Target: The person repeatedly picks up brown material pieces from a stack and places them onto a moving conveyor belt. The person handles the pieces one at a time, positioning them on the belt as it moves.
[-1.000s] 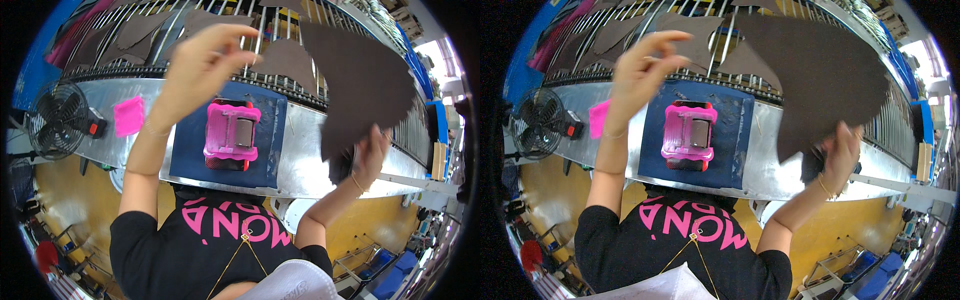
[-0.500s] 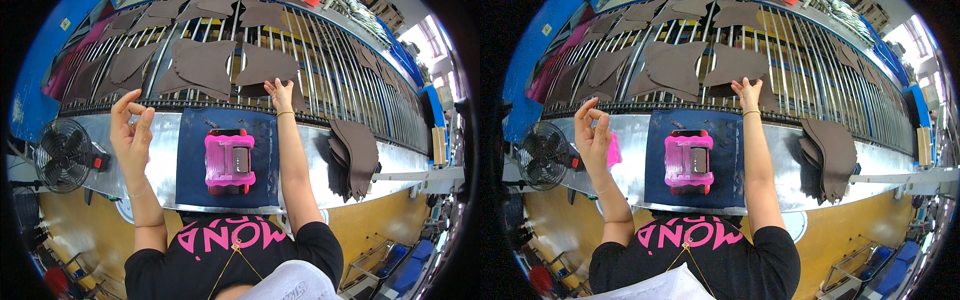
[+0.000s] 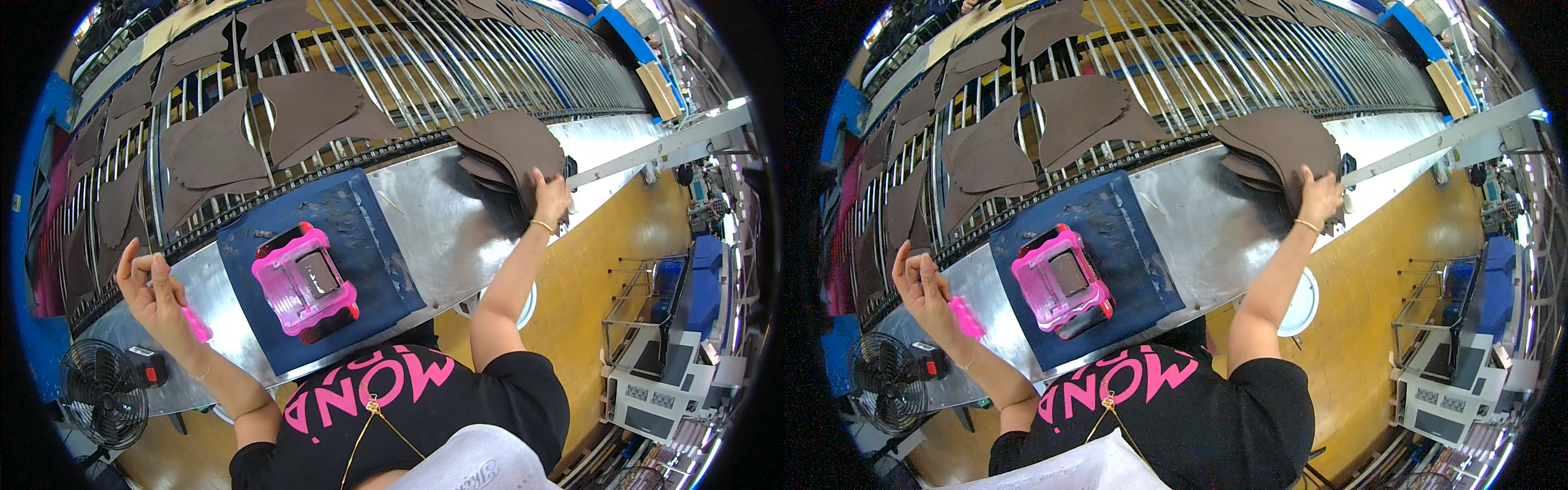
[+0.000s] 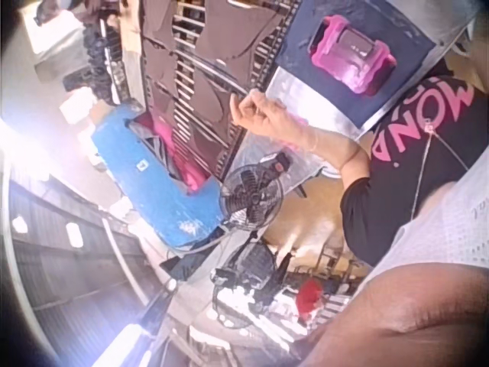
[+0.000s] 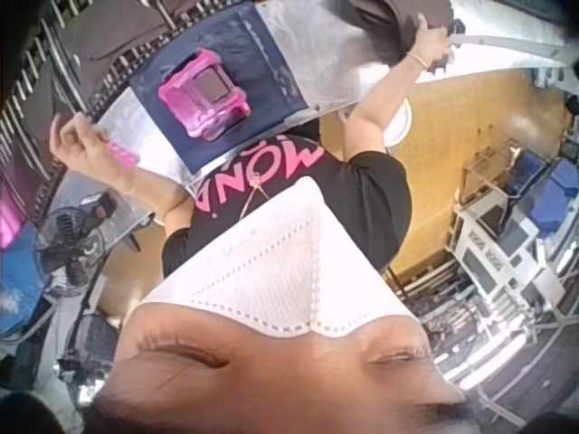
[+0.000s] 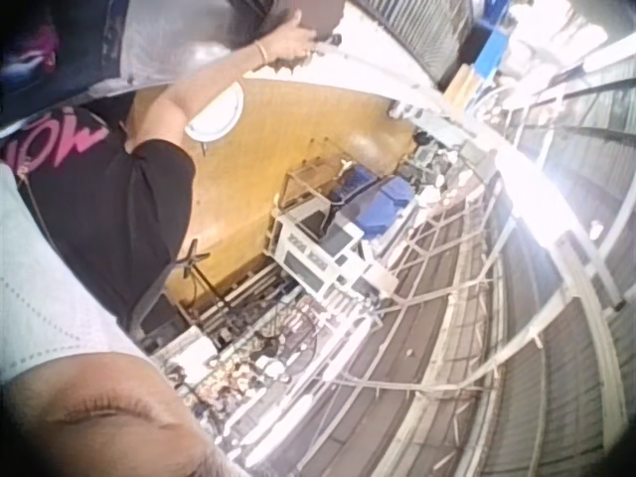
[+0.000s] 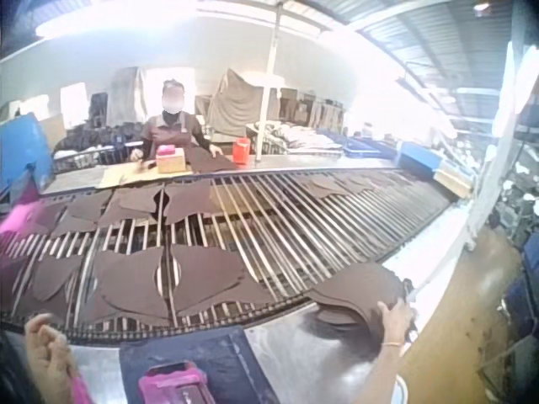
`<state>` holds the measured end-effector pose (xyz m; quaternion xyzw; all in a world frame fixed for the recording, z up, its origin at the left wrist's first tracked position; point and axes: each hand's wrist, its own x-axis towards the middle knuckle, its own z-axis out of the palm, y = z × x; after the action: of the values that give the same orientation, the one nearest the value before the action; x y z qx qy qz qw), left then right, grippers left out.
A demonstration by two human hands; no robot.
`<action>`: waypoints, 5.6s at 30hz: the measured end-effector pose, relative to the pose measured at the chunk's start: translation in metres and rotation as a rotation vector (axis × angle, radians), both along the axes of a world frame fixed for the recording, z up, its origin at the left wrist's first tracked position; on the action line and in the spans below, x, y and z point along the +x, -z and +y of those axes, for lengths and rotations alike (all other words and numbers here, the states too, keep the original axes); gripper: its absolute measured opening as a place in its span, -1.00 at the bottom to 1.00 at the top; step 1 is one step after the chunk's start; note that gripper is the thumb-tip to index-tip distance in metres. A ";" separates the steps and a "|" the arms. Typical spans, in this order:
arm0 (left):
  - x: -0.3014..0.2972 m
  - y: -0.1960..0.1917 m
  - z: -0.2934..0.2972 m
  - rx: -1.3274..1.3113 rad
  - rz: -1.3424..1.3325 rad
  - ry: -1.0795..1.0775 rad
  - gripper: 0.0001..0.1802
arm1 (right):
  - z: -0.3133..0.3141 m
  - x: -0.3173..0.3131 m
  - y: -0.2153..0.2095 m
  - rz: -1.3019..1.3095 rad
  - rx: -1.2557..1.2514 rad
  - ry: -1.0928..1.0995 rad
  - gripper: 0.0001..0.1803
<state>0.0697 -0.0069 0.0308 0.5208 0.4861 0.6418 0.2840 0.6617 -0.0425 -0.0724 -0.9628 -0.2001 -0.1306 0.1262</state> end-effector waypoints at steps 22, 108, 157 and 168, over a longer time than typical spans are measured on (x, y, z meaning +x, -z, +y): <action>0.012 -0.003 -0.011 -0.112 0.021 0.086 -0.63 | 0.006 -0.118 -0.110 0.290 0.425 -0.630 -0.62; -0.026 -0.028 0.037 0.072 0.580 -0.176 -0.42 | 0.245 -0.341 0.057 2.008 1.110 -0.564 -0.47; 0.016 0.000 0.017 -0.168 0.115 0.287 -0.52 | 0.033 -0.243 -0.113 1.032 0.717 -1.434 -0.65; -0.086 -0.048 -0.034 -0.061 0.248 -0.030 -0.82 | 0.046 -0.331 -0.078 0.734 0.418 -1.853 -0.72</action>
<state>-0.0163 -0.0406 0.0791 0.5801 0.5445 0.5614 0.2276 0.3309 0.0032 0.0057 -0.3683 -0.7894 0.2895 0.3968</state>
